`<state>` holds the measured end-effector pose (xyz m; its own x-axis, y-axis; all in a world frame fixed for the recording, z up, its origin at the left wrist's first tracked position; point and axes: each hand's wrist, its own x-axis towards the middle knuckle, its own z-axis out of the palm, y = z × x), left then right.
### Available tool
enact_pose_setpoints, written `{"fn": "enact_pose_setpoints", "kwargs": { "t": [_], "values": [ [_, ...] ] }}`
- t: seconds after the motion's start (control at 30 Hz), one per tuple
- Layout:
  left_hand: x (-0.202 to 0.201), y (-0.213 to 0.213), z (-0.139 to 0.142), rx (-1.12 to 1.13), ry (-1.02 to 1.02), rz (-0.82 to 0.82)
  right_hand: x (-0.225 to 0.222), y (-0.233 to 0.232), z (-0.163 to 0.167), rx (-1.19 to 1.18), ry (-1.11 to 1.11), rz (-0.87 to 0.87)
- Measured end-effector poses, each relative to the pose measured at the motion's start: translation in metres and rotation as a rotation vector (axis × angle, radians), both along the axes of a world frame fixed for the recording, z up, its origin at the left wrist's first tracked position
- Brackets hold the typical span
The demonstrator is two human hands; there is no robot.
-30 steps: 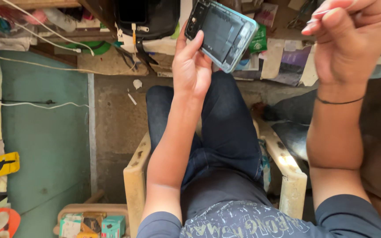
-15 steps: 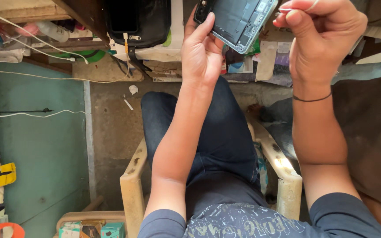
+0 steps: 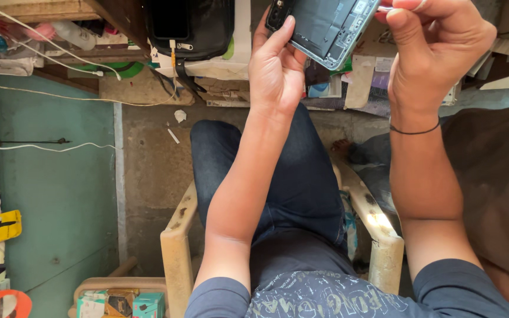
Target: The person holds a disassembled smartphone and uses a blue screwdriver to remove screws from the back of the device. They then use their fingers to peel off a black adhesive strip from the phone's frame. The person continues to remove additional screws and adhesive pieces from the phone's interior.
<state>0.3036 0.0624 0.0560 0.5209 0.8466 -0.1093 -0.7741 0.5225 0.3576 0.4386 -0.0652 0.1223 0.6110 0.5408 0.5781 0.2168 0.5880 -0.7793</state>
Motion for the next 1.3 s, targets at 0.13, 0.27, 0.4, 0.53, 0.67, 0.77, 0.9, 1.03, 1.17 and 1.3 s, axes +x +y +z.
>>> {"fn": "enact_pose_setpoints", "kwargs": {
  "t": [0.13, 0.27, 0.4, 0.53, 0.67, 0.77, 0.9, 1.03, 1.17, 1.3],
  "values": [
    [0.002, -0.001, -0.001, -0.007, 0.011, 0.004, -0.001, -0.001, 0.001, 0.0, 0.006, -0.013],
    [0.001, -0.002, 0.0, 0.007, 0.003, -0.001, 0.0, -0.002, 0.0, -0.026, 0.016, -0.04],
    [0.001, -0.004, 0.001, 0.017, 0.012, 0.011, -0.001, -0.005, -0.003, -0.054, -0.026, -0.084],
    [0.0, -0.006, 0.002, 0.049, 0.014, 0.043, -0.004, -0.008, -0.003, -0.064, -0.088, -0.118],
    [0.0, -0.008, 0.004, 0.072, 0.014, 0.073, -0.006, -0.006, 0.0, -0.064, -0.184, -0.168],
    [-0.002, -0.009, 0.005, 0.07, 0.012, 0.099, -0.006, -0.004, 0.002, -0.074, -0.269, -0.205],
    [-0.003, -0.011, 0.002, 0.066, 0.04, 0.13, -0.008, -0.005, -0.001, -0.097, -0.316, -0.234],
    [-0.003, -0.01, -0.002, 0.057, 0.04, 0.124, -0.006, -0.005, -0.007, -0.119, -0.226, -0.199],
    [-0.006, -0.011, -0.003, 0.08, -0.002, 0.1, -0.002, 0.001, -0.013, 0.003, 0.065, 0.008],
    [-0.016, -0.01, -0.001, 0.045, -0.017, 0.095, -0.005, 0.003, -0.014, 0.056, 0.12, 0.065]
  ]
}}
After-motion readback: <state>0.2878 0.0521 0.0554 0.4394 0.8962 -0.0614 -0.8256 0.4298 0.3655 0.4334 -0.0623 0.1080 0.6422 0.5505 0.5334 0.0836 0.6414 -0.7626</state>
